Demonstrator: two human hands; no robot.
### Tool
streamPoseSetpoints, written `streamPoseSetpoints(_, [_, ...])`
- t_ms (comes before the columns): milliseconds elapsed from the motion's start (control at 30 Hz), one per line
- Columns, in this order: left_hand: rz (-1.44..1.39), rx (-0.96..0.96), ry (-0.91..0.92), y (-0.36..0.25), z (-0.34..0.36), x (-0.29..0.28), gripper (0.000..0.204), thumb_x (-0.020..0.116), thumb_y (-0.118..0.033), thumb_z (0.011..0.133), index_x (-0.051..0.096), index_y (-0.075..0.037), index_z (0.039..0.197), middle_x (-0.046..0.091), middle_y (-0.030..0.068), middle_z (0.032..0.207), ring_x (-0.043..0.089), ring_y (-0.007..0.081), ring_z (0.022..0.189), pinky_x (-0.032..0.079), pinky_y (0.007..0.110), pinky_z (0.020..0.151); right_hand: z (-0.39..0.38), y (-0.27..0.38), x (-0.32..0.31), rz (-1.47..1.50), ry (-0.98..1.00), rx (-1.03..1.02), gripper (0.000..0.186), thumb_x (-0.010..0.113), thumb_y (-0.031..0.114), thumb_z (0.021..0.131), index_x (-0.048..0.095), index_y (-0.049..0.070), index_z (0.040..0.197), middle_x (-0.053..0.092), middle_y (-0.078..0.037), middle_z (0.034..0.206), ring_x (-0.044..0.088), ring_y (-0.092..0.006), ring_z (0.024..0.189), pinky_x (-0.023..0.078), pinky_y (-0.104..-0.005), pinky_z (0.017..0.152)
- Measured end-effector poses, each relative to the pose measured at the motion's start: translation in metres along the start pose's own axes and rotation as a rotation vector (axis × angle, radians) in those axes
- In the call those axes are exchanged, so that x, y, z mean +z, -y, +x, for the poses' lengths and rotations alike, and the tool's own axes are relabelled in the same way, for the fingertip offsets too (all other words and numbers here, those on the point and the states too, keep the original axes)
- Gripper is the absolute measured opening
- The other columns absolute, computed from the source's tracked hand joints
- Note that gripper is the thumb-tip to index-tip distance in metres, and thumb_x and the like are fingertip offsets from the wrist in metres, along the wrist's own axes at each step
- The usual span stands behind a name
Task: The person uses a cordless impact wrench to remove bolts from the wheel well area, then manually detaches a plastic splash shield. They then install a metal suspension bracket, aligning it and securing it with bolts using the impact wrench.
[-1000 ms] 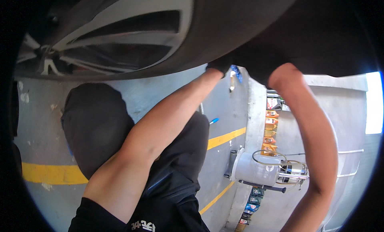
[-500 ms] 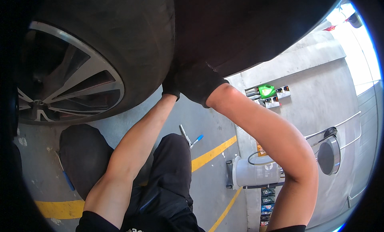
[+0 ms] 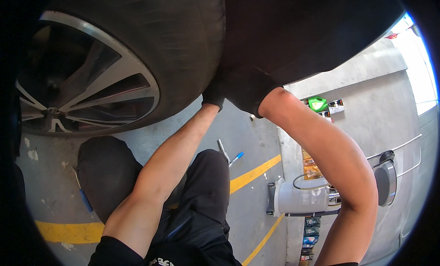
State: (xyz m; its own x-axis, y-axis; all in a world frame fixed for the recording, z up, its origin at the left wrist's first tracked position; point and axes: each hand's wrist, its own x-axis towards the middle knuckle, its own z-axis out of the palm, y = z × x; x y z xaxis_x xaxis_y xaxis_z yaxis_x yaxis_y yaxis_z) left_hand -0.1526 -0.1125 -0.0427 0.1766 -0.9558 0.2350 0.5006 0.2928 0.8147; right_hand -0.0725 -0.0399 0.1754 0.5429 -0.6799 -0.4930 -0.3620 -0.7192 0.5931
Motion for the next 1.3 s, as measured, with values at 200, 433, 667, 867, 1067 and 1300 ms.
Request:
streamPoseSetpoints(200, [-0.115,0.020,-0.003,0.027,0.006,0.003,0.066,0.057,-0.042,0.100,0.040,-0.005,0.152,0.039,0.0141,0.158,0.035,0.0267,0.146,0.027,0.037,0.119,0.007,0.006,-0.008,0.100,0.145,0.176,0.023,0.058,0.007,0.090,0.071,0.007,0.109,0.072,-0.015,0.109,0.070,-0.0326,0.098,0.058,-0.0397,0.084])
streamPoseSetpoints(433, [0.028,0.037,0.023,0.011,0.005,0.003,0.064,0.055,-0.040,0.101,0.038,-0.006,0.153,0.038,0.0130,0.160,0.035,0.0258,0.146,0.026,0.037,0.119,0.000,0.000,0.008,0.309,0.016,0.332,0.025,0.057,0.020,0.101,0.068,0.005,0.117,0.071,-0.011,0.109,0.065,-0.0230,0.097,0.051,-0.0301,0.089])
streamPoseSetpoints(667, [0.097,0.101,-0.112,0.016,0.020,-0.015,0.053,0.053,-0.033,0.103,0.046,-0.007,0.148,0.047,0.0115,0.153,0.043,0.0241,0.140,0.032,0.034,0.115,0.020,-0.012,0.001,0.448,0.267,0.566,0.037,0.056,0.035,0.102,0.065,0.007,0.124,0.069,-0.010,0.118,0.063,-0.0205,0.105,0.048,-0.0317,0.096])
streamPoseSetpoints(867, [0.173,0.169,-0.279,-0.001,0.002,0.011,0.036,0.051,-0.026,0.101,0.065,-0.005,0.126,0.064,0.0185,0.131,0.057,0.0333,0.124,0.042,0.042,0.105,0.004,-0.016,-0.009,0.297,0.355,0.549,0.037,0.057,0.036,0.101,0.065,0.007,0.123,0.070,-0.010,0.117,0.064,-0.0214,0.104,0.049,-0.0326,0.096])
streamPoseSetpoints(1067, [0.157,0.166,-0.251,-0.006,0.005,0.009,0.033,0.050,-0.026,0.101,0.067,-0.006,0.121,0.067,0.0189,0.125,0.059,0.0344,0.120,0.044,0.044,0.102,0.009,-0.017,-0.009,0.243,0.368,0.509,0.037,0.058,0.037,0.100,0.066,0.007,0.122,0.070,-0.011,0.115,0.065,-0.0223,0.104,0.049,-0.0335,0.096])
streamPoseSetpoints(1300, [0.148,0.267,-0.386,-0.004,0.009,0.012,0.031,0.051,-0.027,0.101,0.068,-0.006,0.117,0.069,0.0177,0.118,0.061,0.0345,0.115,0.046,0.044,0.098,0.018,-0.016,-0.007,0.210,0.371,0.476,0.038,0.060,0.038,0.100,0.067,0.008,0.120,0.071,-0.012,0.113,0.065,-0.0234,0.103,0.050,-0.0346,0.096])
